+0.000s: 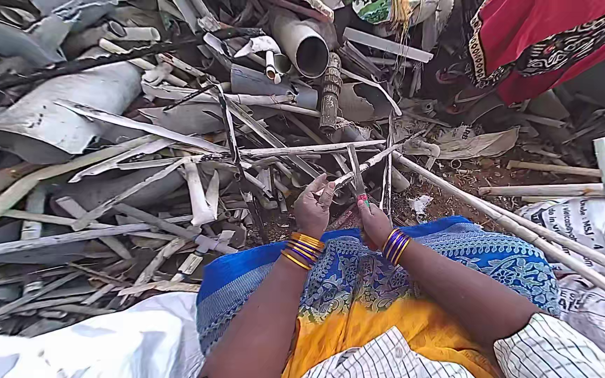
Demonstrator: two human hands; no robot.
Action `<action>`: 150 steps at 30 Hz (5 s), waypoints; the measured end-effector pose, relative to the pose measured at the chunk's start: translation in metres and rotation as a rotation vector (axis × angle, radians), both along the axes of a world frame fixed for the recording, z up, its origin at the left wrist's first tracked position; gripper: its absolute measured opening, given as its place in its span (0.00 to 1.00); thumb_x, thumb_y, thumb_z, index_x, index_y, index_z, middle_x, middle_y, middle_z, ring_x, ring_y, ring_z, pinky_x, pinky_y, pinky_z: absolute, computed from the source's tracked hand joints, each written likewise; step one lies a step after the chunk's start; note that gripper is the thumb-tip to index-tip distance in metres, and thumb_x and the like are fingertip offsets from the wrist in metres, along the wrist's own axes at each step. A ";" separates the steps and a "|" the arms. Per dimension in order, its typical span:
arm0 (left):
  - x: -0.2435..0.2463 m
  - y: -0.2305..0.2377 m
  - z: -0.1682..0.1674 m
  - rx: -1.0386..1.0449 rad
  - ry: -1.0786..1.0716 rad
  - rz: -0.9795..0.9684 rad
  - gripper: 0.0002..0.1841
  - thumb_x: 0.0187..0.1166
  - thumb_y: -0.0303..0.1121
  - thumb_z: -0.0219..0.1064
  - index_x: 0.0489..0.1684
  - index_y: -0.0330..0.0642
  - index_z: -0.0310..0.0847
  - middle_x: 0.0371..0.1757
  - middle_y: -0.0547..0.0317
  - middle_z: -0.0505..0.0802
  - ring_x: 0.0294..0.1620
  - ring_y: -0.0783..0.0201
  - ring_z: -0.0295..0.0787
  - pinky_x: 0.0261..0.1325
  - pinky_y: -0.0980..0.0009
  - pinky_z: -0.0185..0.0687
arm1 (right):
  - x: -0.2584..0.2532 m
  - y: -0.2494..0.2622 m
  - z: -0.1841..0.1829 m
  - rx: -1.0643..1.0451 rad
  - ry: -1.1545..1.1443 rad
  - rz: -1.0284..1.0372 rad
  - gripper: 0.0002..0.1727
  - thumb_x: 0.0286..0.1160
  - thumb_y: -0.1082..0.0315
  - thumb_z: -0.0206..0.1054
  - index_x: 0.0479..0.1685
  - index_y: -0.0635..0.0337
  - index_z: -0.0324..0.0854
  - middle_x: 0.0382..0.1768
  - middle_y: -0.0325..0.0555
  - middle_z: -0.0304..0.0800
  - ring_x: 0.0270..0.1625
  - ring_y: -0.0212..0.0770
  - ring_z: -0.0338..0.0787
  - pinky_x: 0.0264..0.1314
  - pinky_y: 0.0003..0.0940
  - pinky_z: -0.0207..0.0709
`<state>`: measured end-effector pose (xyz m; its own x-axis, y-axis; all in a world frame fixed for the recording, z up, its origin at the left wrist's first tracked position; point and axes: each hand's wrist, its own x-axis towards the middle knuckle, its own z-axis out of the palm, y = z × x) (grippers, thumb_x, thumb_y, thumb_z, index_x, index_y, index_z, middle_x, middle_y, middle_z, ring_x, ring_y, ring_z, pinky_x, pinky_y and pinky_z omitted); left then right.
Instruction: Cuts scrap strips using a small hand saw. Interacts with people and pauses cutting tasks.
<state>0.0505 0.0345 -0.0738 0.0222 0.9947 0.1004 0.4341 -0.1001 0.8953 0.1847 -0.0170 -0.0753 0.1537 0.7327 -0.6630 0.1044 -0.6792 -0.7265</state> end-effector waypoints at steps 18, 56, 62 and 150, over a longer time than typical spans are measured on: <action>0.002 0.000 -0.001 -0.011 -0.172 0.041 0.23 0.88 0.33 0.63 0.75 0.25 0.75 0.56 0.41 0.91 0.47 0.73 0.88 0.57 0.77 0.81 | -0.002 -0.018 0.005 0.096 0.046 0.167 0.24 0.97 0.50 0.38 0.62 0.64 0.67 0.27 0.43 0.70 0.19 0.37 0.73 0.26 0.33 0.74; 0.004 0.002 0.005 -0.344 -0.515 -0.111 0.22 0.95 0.30 0.46 0.79 0.25 0.68 0.75 0.37 0.82 0.74 0.60 0.81 0.78 0.69 0.72 | 0.000 -0.004 -0.001 0.034 -0.007 0.032 0.26 0.98 0.49 0.36 0.66 0.64 0.66 0.28 0.45 0.71 0.20 0.39 0.76 0.27 0.35 0.77; 0.005 0.002 0.008 -0.366 -0.514 -0.003 0.21 0.96 0.31 0.44 0.77 0.25 0.69 0.72 0.38 0.82 0.71 0.61 0.82 0.76 0.68 0.73 | -0.009 -0.021 0.011 0.141 -0.049 0.312 0.24 0.97 0.53 0.40 0.65 0.66 0.68 0.32 0.47 0.73 0.26 0.41 0.77 0.34 0.38 0.75; -0.034 0.008 0.022 0.122 -0.030 -0.174 0.18 0.86 0.22 0.57 0.71 0.30 0.82 0.66 0.40 0.91 0.68 0.53 0.89 0.74 0.59 0.77 | 0.028 -0.006 0.003 0.050 -0.664 0.497 0.31 0.96 0.56 0.46 0.86 0.71 0.52 0.62 0.69 0.85 0.67 0.61 0.87 0.73 0.53 0.75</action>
<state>0.0161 0.0421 -0.0513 0.1873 0.9565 0.2236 0.3739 -0.2799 0.8842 0.2131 -0.0232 -0.0726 0.1522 0.8448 -0.5130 0.8015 -0.4092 -0.4361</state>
